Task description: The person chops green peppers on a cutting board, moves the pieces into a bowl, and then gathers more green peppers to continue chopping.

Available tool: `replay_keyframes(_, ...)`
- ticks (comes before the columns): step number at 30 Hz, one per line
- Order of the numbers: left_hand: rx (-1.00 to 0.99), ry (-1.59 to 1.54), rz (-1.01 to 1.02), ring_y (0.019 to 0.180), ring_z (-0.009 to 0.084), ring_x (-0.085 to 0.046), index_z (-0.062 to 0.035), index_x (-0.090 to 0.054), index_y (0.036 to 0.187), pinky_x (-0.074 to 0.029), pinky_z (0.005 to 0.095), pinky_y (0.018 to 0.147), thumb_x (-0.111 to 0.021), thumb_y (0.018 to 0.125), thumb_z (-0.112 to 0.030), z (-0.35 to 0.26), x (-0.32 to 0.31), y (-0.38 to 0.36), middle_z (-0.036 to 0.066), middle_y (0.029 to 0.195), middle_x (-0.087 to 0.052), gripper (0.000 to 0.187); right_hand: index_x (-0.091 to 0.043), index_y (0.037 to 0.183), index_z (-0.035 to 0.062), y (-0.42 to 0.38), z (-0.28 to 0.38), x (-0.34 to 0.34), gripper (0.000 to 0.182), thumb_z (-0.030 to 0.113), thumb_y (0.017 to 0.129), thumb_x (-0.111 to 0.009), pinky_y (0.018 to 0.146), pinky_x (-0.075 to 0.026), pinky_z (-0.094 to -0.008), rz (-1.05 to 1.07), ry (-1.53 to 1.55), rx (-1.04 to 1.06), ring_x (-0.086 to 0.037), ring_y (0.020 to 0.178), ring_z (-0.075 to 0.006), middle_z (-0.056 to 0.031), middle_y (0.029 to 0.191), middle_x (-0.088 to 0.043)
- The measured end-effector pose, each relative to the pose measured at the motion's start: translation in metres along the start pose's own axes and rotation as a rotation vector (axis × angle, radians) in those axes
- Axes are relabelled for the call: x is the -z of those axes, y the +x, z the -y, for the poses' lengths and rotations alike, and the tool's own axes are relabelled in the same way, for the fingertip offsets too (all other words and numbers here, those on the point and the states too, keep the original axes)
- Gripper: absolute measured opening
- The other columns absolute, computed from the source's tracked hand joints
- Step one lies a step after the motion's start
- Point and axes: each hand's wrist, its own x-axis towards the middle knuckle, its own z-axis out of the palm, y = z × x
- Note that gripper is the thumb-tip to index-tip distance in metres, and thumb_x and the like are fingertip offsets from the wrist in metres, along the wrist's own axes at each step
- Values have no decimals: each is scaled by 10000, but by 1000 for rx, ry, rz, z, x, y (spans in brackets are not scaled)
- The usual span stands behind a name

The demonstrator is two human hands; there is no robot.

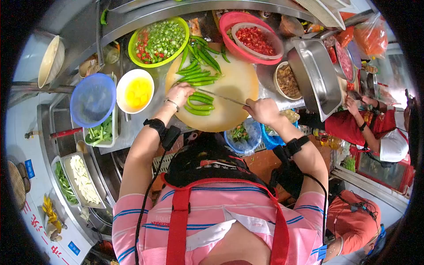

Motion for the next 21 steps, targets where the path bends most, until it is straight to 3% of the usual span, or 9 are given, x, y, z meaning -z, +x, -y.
replay_keyframes(11, 22, -49, 39, 823, 278, -571, -108, -640, 837, -464, 362, 727, -614, 737, -141, -2, 4, 3, 72, 847, -599, 108, -557, 922, 50, 29, 12, 22, 276, 295, 861, -447, 674, -483, -426, 240, -18, 65, -625, 732, -309, -151, 738, -632)
replay_keyframes(15, 14, -40, 51, 818, 261, -581, -119, -645, 788, -478, 352, 714, -587, 742, -130, -3, 6, 4, 41, 863, -605, 75, -585, 901, 53, 33, 8, -7, 283, 293, 865, -438, 668, -488, -427, 265, -3, 21, -630, 736, -297, -150, 772, -637)
replay_keyframes(17, 1, -62, 38, 818, 263, -580, -115, -642, 777, -478, 353, 712, -587, 742, -129, -3, 5, 5, 43, 862, -605, 67, -531, 815, 49, 30, -9, -66, 285, 318, 865, -448, 505, -470, -438, 125, -39, 59, -600, 557, -321, -158, 603, -594)
replay_keyframes(21, 20, -33, 32, 822, 255, -583, -119, -648, 780, -478, 352, 716, -602, 729, -120, -5, 7, 1, 52, 856, -608, 69, -506, 834, 48, 17, -12, -93, 289, 328, 864, -445, 467, -464, -423, 49, -30, 83, -589, 513, -316, -142, 569, -586)
